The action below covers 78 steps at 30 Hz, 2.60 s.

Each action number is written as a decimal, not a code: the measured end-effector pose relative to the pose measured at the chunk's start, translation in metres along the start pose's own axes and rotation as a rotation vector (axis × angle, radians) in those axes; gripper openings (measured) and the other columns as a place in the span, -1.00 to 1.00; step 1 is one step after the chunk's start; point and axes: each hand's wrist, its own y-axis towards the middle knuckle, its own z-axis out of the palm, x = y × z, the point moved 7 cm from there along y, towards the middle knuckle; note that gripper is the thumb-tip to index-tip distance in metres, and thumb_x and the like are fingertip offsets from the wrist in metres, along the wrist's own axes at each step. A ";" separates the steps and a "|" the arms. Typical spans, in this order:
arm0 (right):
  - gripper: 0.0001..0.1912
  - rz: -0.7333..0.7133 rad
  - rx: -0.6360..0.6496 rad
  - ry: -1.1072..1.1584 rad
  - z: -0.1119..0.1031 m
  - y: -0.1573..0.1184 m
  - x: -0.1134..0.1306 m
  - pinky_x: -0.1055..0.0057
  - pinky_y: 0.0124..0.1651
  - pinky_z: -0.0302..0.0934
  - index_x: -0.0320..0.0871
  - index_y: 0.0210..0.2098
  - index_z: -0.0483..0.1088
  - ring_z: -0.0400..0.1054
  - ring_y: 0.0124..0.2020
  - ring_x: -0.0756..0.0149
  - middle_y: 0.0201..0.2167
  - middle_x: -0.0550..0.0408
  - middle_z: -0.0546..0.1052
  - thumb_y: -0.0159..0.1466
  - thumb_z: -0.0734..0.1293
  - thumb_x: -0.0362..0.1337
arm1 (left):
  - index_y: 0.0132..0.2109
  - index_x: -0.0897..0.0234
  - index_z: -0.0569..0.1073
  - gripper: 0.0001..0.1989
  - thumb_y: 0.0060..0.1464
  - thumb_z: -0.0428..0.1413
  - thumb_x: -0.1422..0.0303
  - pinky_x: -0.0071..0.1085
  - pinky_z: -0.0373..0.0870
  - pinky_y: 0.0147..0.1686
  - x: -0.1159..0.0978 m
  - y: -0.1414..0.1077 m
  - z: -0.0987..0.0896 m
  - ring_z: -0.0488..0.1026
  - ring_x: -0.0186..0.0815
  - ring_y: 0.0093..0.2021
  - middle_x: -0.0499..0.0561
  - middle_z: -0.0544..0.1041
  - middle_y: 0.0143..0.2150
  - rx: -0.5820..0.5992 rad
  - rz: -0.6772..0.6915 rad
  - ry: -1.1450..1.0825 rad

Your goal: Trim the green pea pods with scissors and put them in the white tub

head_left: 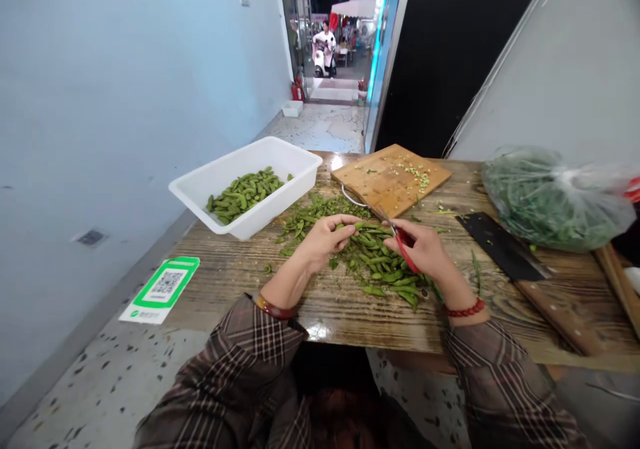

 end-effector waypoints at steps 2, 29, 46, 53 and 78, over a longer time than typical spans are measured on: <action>-0.53 -0.033 0.035 -0.035 0.005 -0.008 0.008 0.35 -0.34 0.23 -0.15 -0.05 0.46 0.33 -0.44 0.27 -0.44 0.08 0.49 0.17 0.35 0.01 | -0.20 0.38 0.52 -0.62 -0.16 0.31 0.24 -0.58 -0.09 -0.65 0.002 -0.001 0.003 0.15 -0.60 -0.63 0.00 0.47 -0.40 -0.003 -0.020 -0.053; -0.55 0.175 -0.073 -0.138 0.022 -0.056 0.036 0.45 -0.50 0.06 -0.12 -0.12 0.51 0.17 -0.58 0.38 -0.59 0.17 0.40 0.17 0.33 0.07 | -0.44 0.32 0.48 -0.83 -0.16 0.27 0.31 -0.48 0.24 -0.39 -0.009 -0.004 0.023 0.33 -0.42 -0.46 -0.09 0.42 -0.53 0.159 0.283 0.347; -0.56 0.166 -0.374 -0.001 0.027 -0.071 0.047 0.41 -0.42 0.19 -0.19 -0.08 0.46 0.22 -0.53 0.37 -0.49 0.11 0.42 0.16 0.36 -0.03 | -0.36 0.35 0.39 -0.67 -0.17 0.31 0.24 -0.63 -0.10 -0.72 0.008 -0.010 0.032 0.19 -0.58 -0.67 -0.07 0.43 -0.50 0.178 0.012 -0.040; -0.55 0.149 -0.368 -0.042 0.025 -0.073 0.045 0.41 -0.46 0.17 -0.17 -0.10 0.47 0.23 -0.54 0.36 -0.49 0.10 0.43 0.16 0.36 0.01 | -0.34 0.34 0.39 -0.68 -0.14 0.30 0.23 -0.63 -0.11 -0.70 0.005 -0.012 0.033 0.18 -0.59 -0.66 -0.07 0.44 -0.48 0.180 0.012 -0.013; -0.52 0.352 -0.425 -0.122 -0.013 -0.109 0.026 0.39 -0.32 0.21 -0.18 -0.04 0.47 0.32 -0.45 0.32 -0.40 0.06 0.54 0.20 0.31 0.03 | -0.42 0.26 0.54 -0.92 -0.19 0.26 0.46 -0.49 0.16 -0.46 0.019 0.006 0.047 0.24 -0.39 -0.51 -0.08 0.34 -0.57 0.131 0.313 0.574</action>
